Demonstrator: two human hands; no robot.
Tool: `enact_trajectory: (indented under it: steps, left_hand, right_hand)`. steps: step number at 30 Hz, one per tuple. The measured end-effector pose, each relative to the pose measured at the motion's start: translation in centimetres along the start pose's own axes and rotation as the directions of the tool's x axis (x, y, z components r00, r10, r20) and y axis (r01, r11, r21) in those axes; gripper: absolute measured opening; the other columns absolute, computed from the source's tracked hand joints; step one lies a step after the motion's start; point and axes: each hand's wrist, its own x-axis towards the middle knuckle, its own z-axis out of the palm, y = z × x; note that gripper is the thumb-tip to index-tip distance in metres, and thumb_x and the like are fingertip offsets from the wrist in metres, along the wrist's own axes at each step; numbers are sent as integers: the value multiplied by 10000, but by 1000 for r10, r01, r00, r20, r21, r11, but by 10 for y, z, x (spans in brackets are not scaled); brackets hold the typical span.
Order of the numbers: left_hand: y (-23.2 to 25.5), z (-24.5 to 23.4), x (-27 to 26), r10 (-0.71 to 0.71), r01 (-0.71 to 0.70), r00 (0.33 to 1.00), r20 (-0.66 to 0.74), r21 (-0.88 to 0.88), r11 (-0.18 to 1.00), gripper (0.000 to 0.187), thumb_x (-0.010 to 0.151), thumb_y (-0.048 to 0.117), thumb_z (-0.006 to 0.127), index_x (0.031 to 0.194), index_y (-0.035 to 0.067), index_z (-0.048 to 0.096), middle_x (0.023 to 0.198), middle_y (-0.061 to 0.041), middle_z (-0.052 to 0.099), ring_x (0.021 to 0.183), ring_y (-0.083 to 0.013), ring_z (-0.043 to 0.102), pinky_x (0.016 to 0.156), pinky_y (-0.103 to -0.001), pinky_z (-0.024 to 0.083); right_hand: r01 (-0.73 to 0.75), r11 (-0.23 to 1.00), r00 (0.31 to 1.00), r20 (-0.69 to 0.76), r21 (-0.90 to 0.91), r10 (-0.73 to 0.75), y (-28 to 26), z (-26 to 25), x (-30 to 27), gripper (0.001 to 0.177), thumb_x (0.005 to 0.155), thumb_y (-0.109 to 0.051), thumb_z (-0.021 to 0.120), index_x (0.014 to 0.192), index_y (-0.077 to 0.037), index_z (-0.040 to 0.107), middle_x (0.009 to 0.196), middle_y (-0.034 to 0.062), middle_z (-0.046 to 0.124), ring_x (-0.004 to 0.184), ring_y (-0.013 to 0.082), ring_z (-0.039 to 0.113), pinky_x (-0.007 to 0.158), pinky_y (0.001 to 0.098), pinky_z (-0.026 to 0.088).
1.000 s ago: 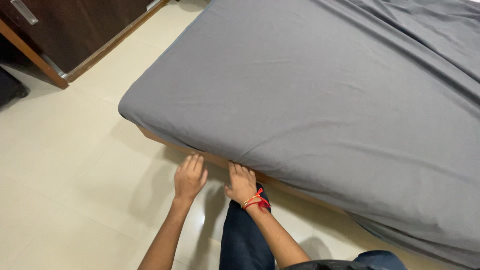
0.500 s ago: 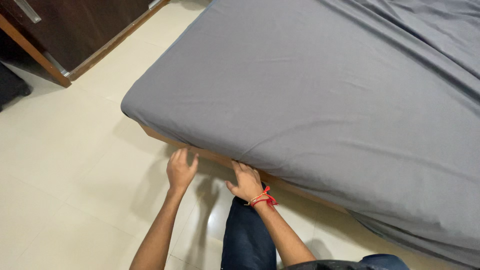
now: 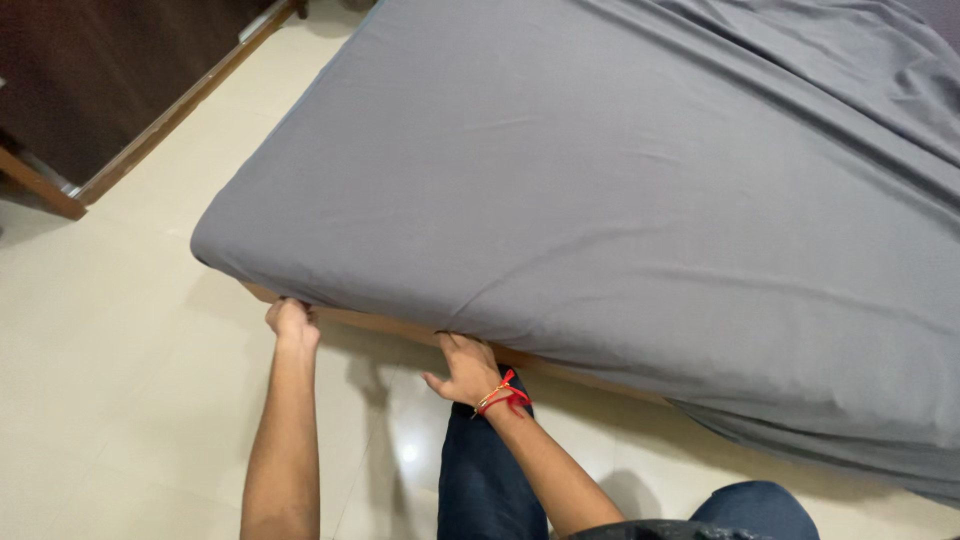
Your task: The person adjusts and tucks a grey fitted sheet around the corners and edges of a mattress.
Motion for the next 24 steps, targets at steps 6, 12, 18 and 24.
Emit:
enact_trajectory:
  steps: [6,12,18,24]
  left_hand:
    - [0,14,-12,136,-131,986,-98,50,990,27,999,58,585,996,47,609,860,-30,654,575,-100,457,452,-301,289]
    - [-39,-24,-103,-119,113,983,141,51,992,97,1085,184,532,1125,101,501,996,-43,674,921,-197,707,600,-261,437]
    - [-131,7,-283,-444,374,756,480,240,896,195,976,111,605,1168,81,596,1108,-142,696,1046,-307,710,681,-319,501]
    - [-143,103,-438,-613,376,428,665,485,789,526,876,141,670,1359,123,465,1327,-133,679,1191,-264,677,871,-359,538]
  right_hand:
    - [77,989,993,75,124,-87,16,-12,-6,414,887,-339,724,1212,-88,671,1206,160,691,1160,361,651,1000,461,514]
    - [-90,728,965,-122,679,233,43,-1,-107,371,943,-244,713,1273,-101,621,1249,144,725,1193,295,709,1030,412,551]
    - [262,-182,542,11,948,840,127,-38,-217,497,882,-270,633,1347,-203,472,1416,89,549,1349,311,528,1049,565,468]
    - [706,-393,582,-166,589,796,196,-78,-270,245,1047,-304,653,1108,-114,511,1238,111,554,1340,345,505,1179,536,411]
